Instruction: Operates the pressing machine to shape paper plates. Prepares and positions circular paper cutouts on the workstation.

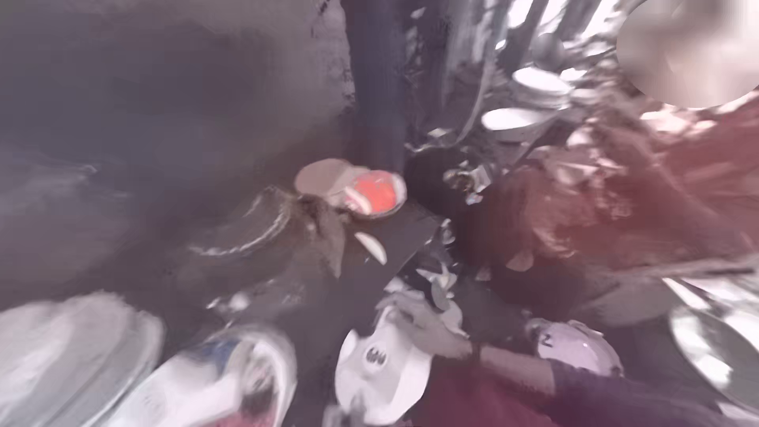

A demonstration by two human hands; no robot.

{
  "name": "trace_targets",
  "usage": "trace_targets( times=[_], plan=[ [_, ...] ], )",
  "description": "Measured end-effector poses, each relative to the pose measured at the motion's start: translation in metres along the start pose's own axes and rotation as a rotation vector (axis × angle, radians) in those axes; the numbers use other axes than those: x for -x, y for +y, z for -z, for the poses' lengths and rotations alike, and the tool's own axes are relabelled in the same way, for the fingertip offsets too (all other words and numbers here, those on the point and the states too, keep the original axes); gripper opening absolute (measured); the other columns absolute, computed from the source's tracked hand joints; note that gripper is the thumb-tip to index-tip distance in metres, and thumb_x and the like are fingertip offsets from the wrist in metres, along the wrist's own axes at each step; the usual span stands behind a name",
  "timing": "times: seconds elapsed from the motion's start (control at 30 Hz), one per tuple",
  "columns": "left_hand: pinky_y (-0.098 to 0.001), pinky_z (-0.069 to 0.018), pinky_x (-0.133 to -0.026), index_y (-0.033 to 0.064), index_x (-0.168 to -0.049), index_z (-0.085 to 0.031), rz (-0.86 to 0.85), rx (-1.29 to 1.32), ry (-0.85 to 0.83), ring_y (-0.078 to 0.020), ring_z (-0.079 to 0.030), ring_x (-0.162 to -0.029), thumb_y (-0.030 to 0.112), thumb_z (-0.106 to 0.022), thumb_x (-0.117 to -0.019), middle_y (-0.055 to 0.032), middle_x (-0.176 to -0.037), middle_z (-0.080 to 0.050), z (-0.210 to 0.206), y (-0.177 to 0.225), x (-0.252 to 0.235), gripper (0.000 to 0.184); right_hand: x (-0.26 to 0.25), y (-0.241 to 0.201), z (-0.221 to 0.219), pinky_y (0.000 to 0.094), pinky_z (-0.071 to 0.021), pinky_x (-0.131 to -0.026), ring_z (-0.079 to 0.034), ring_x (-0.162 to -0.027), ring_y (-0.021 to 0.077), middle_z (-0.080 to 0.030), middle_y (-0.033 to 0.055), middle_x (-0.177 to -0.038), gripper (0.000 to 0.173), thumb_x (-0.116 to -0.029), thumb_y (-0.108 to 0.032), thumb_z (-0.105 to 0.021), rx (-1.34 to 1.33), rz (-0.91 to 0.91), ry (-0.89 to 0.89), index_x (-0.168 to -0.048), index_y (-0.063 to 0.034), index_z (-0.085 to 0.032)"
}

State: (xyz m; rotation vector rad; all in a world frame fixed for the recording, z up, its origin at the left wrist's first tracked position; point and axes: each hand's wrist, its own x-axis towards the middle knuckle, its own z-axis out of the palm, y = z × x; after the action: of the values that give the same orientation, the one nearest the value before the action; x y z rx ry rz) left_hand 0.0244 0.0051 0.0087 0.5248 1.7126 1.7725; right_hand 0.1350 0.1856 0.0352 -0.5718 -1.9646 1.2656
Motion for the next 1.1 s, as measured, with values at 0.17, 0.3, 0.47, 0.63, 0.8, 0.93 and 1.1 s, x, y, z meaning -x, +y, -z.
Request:
trace_targets(
  times=[0.17, 0.3, 0.47, 0.63, 0.8, 0.93, 1.1],
  plan=[
    [-0.0198, -0.0554, -0.065, -0.0006, -0.086, -0.058, -0.026, -0.049, 0.077, -0.0007, -0.062, -0.067, -0.001, -0.061, -0.0915, 0.0033, -0.071, -0.060, 0.000, -0.001, 0.006, 0.007, 0.000, 0.000, 0.004, 0.0212, -0.0510, -0.098, -0.064, -0.110, 0.0027, -0.068, 0.0100, -0.126, 0.032, -0.1030, -0.006, -0.048, -0.027, -0.044, -0.051, -0.128, 0.0040, -0.065],
    [-0.0190, -0.0546, -0.064, 0.0052, -0.080, -0.056, -0.053, 0.094, 0.105, -0.0006, -0.061, -0.065, -0.004, -0.062, -0.0903, 0.0060, -0.069, -0.060, -0.004, -0.002, 0.007, 0.015, 0.000, 0.005, 0.007, 0.0178, -0.0531, -0.084, -0.062, -0.091, -0.0039, -0.068, -0.0014, -0.107, 0.027, -0.1036, -0.009, -0.049, -0.067, -0.055, -0.059, -0.123, 0.0003, -0.065],
    [-0.0215, -0.0564, -0.066, 0.0044, -0.081, -0.057, -0.009, 0.117, 0.135, -0.0023, -0.063, -0.066, -0.004, -0.061, -0.0898, 0.0048, -0.069, -0.061, -0.004, 0.005, 0.009, 0.013, 0.000, 0.003, 0.006, 0.0188, -0.0538, -0.090, -0.063, -0.099, -0.0032, -0.069, -0.0002, -0.112, 0.026, -0.1013, -0.005, -0.049, -0.098, -0.035, -0.063, -0.123, 0.0027, -0.063],
    [-0.0209, -0.0559, -0.064, 0.0035, -0.085, -0.061, -0.004, 0.176, 0.115, -0.0030, -0.063, -0.067, -0.001, -0.055, -0.0964, 0.0036, -0.073, -0.064, 0.001, 0.007, 0.011, 0.014, 0.002, 0.002, 0.001, 0.0181, -0.0544, -0.089, -0.064, -0.099, -0.0025, -0.069, -0.0001, -0.112, 0.025, -0.0991, -0.002, -0.051, -0.139, -0.056, -0.044, -0.120, 0.0042, -0.062],
    [-0.0209, -0.0553, -0.063, -0.0015, -0.094, -0.065, -0.032, 0.065, 0.057, -0.0034, -0.064, -0.068, 0.004, -0.053, -0.0992, 0.0011, -0.078, -0.066, 0.010, 0.013, 0.016, 0.014, 0.004, 0.003, -0.001, 0.0184, -0.0530, -0.088, -0.063, -0.100, -0.0021, -0.068, 0.0034, -0.122, 0.034, -0.1000, -0.003, -0.044, -0.152, -0.007, -0.156, -0.129, 0.0060, -0.061],
    [-0.0219, -0.0563, -0.078, -0.0085, -0.127, -0.057, -0.103, -0.068, -0.025, -0.0034, -0.067, -0.090, 0.003, -0.043, -0.1024, -0.0082, -0.109, -0.069, 0.021, 0.023, 0.027, 0.031, 0.009, -0.009, -0.016, 0.0170, -0.0528, -0.083, -0.062, -0.092, -0.0032, -0.070, 0.0025, -0.107, 0.032, -0.0945, 0.000, -0.043, -0.064, 0.037, -0.178, -0.116, 0.0065, -0.065],
    [-0.0199, -0.0532, -0.088, -0.0165, -0.134, -0.047, -0.182, -0.117, 0.139, -0.0010, -0.063, -0.098, 0.004, -0.044, -0.0999, -0.0153, -0.118, -0.064, 0.033, 0.041, 0.048, 0.040, -0.011, -0.052, -0.046, 0.0184, -0.0535, -0.077, -0.065, -0.085, 0.0025, -0.071, 0.0084, -0.099, 0.023, -0.1017, -0.010, -0.049, 0.068, 0.207, -0.379, -0.111, 0.0018, -0.067]
  ],
)
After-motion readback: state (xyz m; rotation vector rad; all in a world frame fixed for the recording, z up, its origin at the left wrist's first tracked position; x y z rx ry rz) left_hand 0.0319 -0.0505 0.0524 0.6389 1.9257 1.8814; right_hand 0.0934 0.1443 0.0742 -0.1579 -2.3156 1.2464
